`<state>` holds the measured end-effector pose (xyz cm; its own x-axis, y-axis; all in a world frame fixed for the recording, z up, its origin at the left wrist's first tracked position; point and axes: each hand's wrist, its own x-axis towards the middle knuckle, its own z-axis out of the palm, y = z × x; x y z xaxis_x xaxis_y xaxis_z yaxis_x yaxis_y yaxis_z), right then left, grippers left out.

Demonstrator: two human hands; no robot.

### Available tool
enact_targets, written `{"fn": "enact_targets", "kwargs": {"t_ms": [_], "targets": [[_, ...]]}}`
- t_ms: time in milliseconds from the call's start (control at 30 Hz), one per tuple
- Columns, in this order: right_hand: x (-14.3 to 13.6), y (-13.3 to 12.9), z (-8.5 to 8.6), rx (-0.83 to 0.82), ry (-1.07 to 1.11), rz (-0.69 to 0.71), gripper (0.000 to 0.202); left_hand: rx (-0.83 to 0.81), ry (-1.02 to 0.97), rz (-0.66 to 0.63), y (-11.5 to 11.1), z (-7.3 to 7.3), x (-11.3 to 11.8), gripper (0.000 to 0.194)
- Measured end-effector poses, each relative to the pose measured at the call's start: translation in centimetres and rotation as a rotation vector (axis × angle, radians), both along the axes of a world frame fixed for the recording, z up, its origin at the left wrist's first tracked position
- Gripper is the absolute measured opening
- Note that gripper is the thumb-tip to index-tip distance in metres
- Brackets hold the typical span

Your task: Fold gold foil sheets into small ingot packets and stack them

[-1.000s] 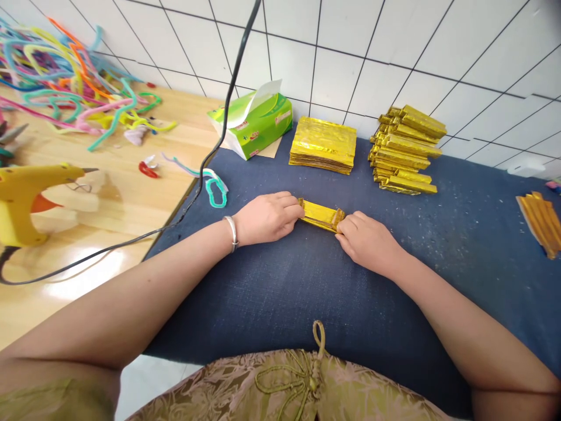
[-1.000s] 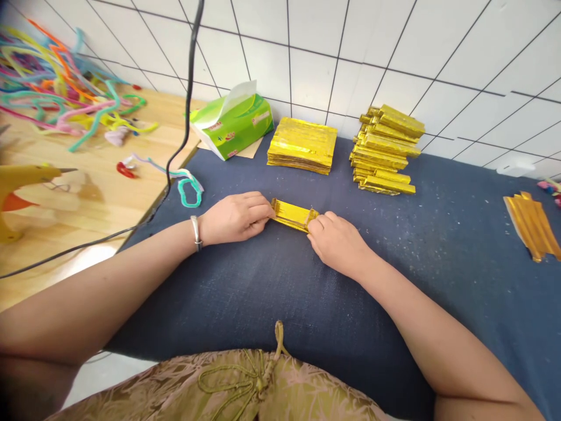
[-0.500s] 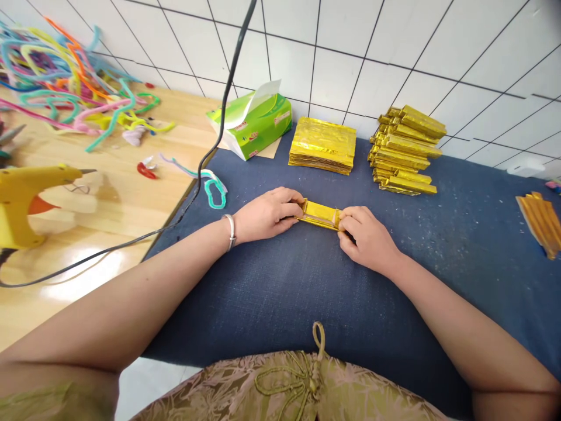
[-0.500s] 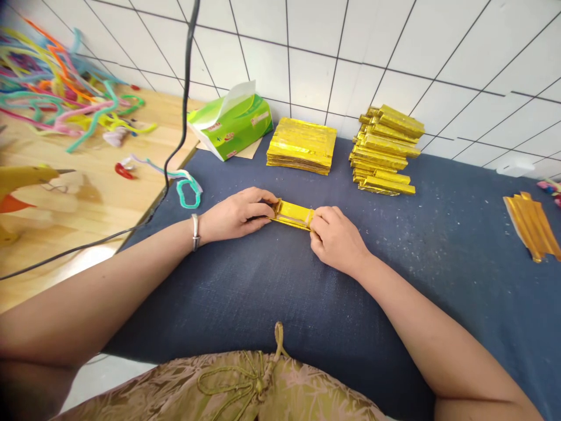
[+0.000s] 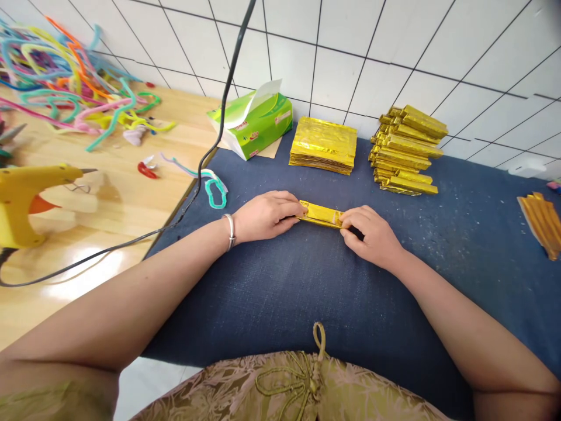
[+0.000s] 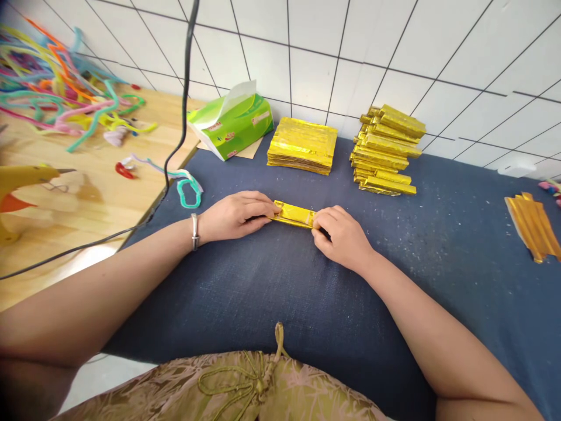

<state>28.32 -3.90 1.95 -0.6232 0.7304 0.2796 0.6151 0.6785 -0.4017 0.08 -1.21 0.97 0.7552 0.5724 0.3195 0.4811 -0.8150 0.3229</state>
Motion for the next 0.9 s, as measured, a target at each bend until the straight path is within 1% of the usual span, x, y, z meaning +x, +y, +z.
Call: {"fn": "enact_targets", "kwargs": {"t_ms": [133, 367, 633, 767, 900], "targets": [[0.09, 0.1, -0.05, -0.022, 0.054, -0.01, 0.006, -0.032, -0.038, 0.034, -0.18, 0.27, 0.02, 0.022], [0.09, 0.0, 0.12, -0.046, 0.062, -0.039, 0.007, -0.087, -0.059, 0.034, -0.19, 0.37, -0.02, 0.022], [-0.17, -0.12, 0.3, -0.115, 0.084, -0.126, 0.006, -0.14, -0.073, 0.052, -0.19, 0.22, -0.05, 0.021], [-0.16, -0.04, 0.32, -0.189, 0.092, -0.181, 0.005, -0.146, -0.084, 0.085, -0.17, 0.04, 0.02, 0.018], [-0.25, -0.01, 0.32, -0.236, 0.104, -0.244, 0.006, -0.157, -0.106, 0.146, -0.34, 0.04, 0.49, 0.013]]}}
